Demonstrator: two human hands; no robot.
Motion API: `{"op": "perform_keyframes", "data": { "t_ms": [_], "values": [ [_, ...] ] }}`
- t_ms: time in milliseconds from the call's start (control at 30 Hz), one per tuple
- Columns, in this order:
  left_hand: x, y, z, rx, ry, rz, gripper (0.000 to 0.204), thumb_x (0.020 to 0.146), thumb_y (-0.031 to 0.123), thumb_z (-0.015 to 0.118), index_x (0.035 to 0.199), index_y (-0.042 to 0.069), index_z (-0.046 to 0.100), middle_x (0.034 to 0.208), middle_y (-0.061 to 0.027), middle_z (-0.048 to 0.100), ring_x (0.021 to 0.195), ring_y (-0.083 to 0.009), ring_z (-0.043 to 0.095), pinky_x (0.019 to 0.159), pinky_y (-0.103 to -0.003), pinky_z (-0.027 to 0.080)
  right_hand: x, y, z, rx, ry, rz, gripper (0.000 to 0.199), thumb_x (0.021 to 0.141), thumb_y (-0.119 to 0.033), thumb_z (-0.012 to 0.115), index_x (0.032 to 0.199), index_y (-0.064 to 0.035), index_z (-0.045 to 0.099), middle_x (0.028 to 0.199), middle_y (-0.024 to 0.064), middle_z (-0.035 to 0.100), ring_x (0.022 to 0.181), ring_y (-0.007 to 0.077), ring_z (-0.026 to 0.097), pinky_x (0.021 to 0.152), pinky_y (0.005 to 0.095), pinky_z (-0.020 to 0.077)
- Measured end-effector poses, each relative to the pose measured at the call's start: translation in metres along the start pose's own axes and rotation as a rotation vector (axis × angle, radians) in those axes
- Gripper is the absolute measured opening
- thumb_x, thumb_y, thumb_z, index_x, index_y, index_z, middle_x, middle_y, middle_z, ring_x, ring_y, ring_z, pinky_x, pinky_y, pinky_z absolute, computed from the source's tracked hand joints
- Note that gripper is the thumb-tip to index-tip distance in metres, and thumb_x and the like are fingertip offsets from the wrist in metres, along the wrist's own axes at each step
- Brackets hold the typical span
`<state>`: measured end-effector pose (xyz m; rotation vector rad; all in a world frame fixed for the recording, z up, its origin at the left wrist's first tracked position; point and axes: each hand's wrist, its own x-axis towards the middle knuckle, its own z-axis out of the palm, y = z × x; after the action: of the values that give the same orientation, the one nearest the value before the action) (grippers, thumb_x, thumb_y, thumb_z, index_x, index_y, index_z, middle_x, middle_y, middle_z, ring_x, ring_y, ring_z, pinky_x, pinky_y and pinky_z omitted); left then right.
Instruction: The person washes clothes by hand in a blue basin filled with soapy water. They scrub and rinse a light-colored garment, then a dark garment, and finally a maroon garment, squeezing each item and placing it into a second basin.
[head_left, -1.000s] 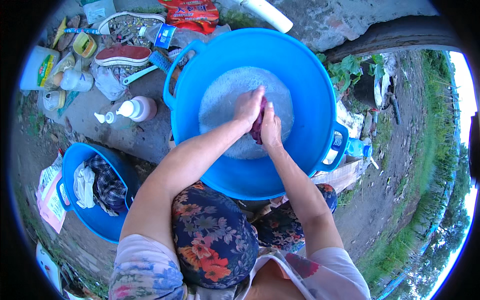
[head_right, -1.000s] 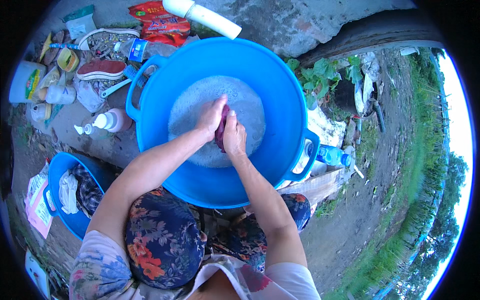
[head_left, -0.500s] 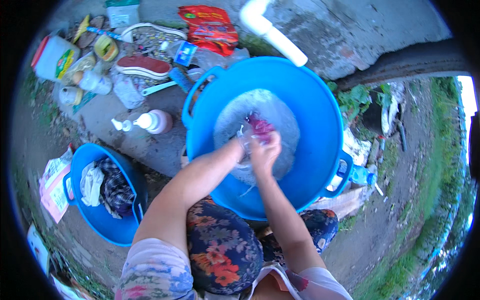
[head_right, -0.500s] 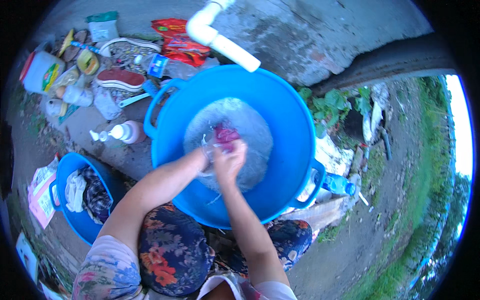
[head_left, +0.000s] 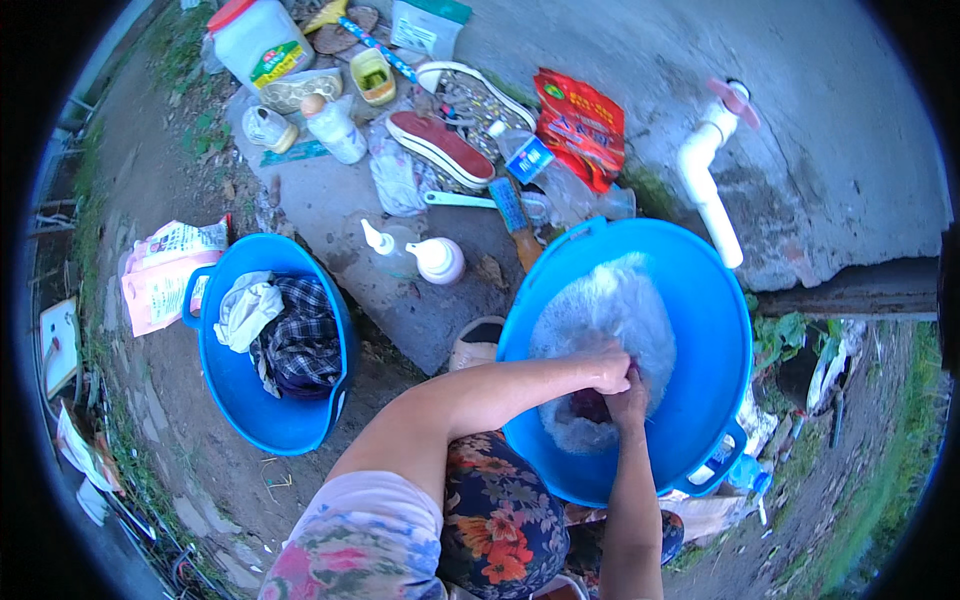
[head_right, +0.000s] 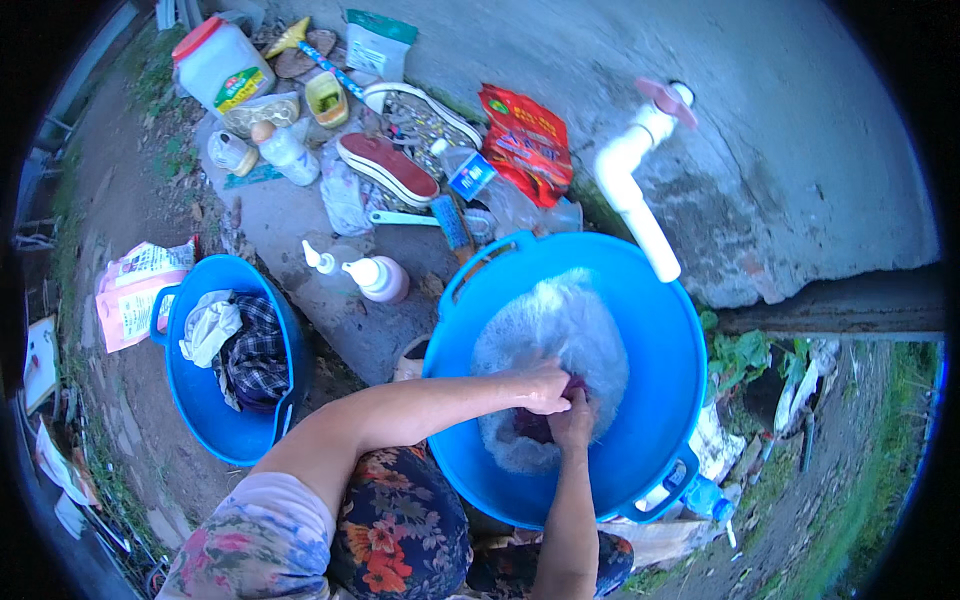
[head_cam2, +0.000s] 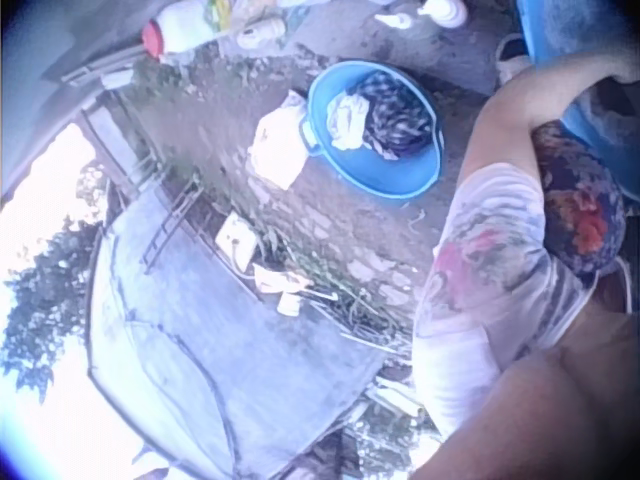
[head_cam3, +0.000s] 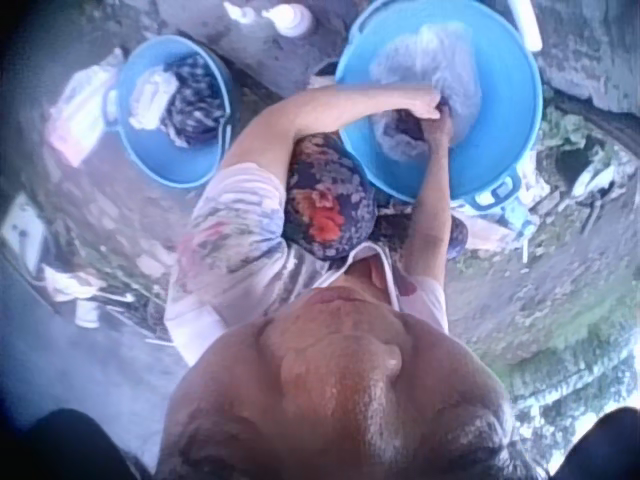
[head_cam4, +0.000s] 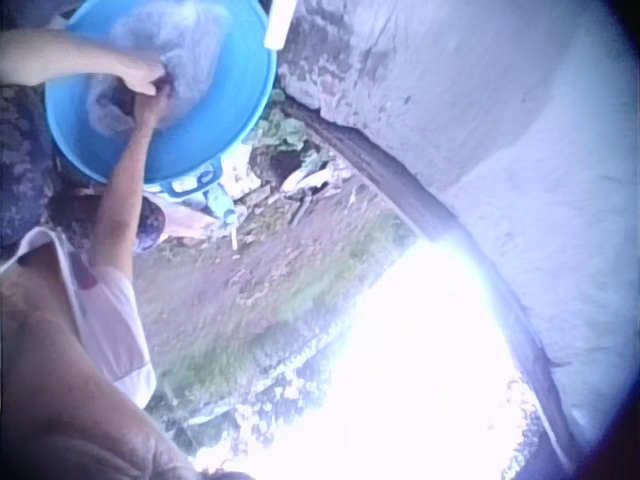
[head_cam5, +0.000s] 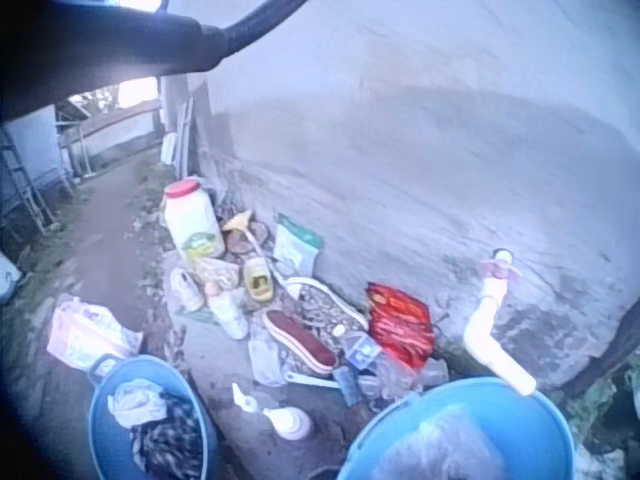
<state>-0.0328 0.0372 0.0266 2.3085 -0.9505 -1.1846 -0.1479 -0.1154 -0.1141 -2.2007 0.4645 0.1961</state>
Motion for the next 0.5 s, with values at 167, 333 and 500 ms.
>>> {"op": "perform_keyframes", "data": {
  "t_ms": [167, 333, 500],
  "values": [
    [-0.085, -0.042, -0.119, -0.237, 0.719, 0.217, 0.028, 0.08, 0.032, 0.057, 0.075, 0.006, 0.065, 0.077, -0.0161, 0.064, 0.072, -0.0333, 0.063, 0.064, -0.046, 0.049, -0.015, -0.072, -0.02, -0.427, 0.044, 0.173, 0.054, 0.062, -0.027, 0.079, 0.106, -0.0066, 0.055, 0.111, 0.0209, 0.047, 0.102, 0.0426, 0.045, 0.091, 0.0508, 0.0378],
    [-0.12, -0.17, -0.183, -0.797, 0.917, -0.098, 0.02, 0.084, 0.017, 0.058, 0.093, 0.0, 0.063, 0.08, -0.0063, 0.065, 0.064, -0.0124, 0.061, 0.056, -0.027, 0.049, -0.019, -0.077, -0.022, -0.515, 0.055, 0.213, 0.056, 0.062, -0.024, 0.079, 0.108, -0.0078, 0.051, 0.115, 0.0209, 0.043, 0.106, 0.0427, 0.041, 0.09, 0.0496, 0.0391],
    [-0.076, -0.34, -0.164, -0.897, 1.03, -0.736, 0.027, 0.079, 0.022, 0.064, 0.093, -0.002, 0.065, 0.082, -0.0126, 0.065, 0.068, -0.0228, 0.064, 0.06, -0.032, 0.051, -0.02, -0.079, -0.012, -0.471, 0.008, 0.196, 0.056, 0.063, -0.022, 0.08, 0.108, -0.0068, 0.049, 0.114, 0.0198, 0.044, 0.106, 0.0418, 0.04, 0.091, 0.0493, 0.0382]
  ]
}}
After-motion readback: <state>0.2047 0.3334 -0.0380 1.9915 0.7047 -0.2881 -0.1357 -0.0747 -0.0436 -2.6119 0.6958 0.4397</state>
